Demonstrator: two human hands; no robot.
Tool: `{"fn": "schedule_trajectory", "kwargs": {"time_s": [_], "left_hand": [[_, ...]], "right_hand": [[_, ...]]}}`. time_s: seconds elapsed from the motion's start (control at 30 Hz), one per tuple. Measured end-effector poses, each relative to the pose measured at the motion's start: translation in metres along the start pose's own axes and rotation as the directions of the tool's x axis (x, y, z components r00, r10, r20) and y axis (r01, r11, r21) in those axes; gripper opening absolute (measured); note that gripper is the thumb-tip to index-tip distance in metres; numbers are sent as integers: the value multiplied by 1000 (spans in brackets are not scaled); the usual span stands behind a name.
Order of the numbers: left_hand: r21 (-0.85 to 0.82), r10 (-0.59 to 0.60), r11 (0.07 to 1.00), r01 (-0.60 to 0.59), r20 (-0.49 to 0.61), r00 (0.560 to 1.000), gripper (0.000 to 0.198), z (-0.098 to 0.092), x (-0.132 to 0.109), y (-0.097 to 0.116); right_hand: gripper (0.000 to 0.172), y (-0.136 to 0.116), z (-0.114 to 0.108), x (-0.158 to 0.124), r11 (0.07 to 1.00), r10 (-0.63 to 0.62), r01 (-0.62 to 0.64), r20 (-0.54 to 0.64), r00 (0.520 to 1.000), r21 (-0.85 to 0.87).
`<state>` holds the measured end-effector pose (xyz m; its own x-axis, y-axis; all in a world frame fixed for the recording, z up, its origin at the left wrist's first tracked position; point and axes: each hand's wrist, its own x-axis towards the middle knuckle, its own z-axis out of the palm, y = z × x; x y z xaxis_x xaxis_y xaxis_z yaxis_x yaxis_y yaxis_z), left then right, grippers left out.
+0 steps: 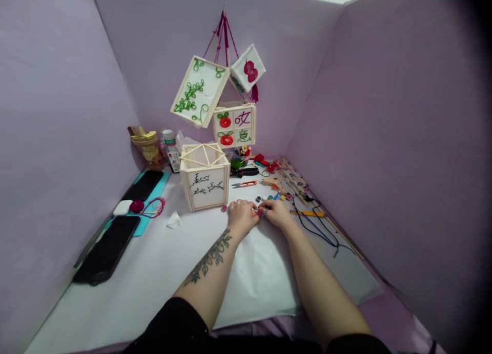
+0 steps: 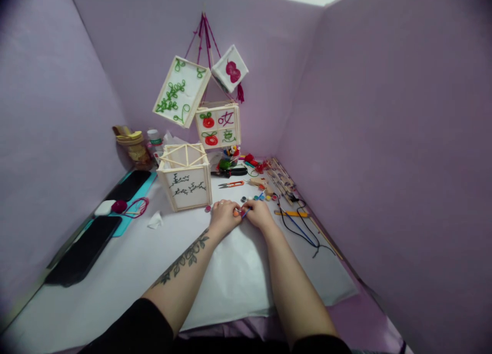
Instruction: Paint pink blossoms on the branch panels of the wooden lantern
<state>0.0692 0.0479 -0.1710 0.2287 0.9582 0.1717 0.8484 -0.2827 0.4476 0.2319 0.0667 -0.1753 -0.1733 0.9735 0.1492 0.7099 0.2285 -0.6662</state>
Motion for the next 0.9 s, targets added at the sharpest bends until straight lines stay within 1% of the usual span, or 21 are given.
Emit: {"fn": "schedule_trajectory", "kwargs": {"time_s": [0.17, 0.3, 0.57, 0.73, 0.9], "left_hand": [[-18, 6, 1000, -6, -10, 1000, 23, 1, 0, -2], [-34, 13, 999, -14, -21, 1000, 25, 2, 1, -3], [-61, 60, 996, -62, -23, 998, 24, -1, 0, -4], [-73, 90, 993, -91, -15, 996, 26, -3, -1, -3], [-77, 117, 990, -118, -12, 993, 24, -5, -2, -3]], "right_hand": [[19, 3, -1, 4, 998, 52, -50, -41, 998, 42], [20, 6, -1, 8, 993, 92, -88, -52, 994, 77], [17, 9, -1, 15, 976, 162, -155, -37, 986, 151], [18, 11, -3, 16, 960, 196, -187, -21, 980, 207], [20, 10, -7, 14, 944, 232, -223, -7, 973, 242]]}}
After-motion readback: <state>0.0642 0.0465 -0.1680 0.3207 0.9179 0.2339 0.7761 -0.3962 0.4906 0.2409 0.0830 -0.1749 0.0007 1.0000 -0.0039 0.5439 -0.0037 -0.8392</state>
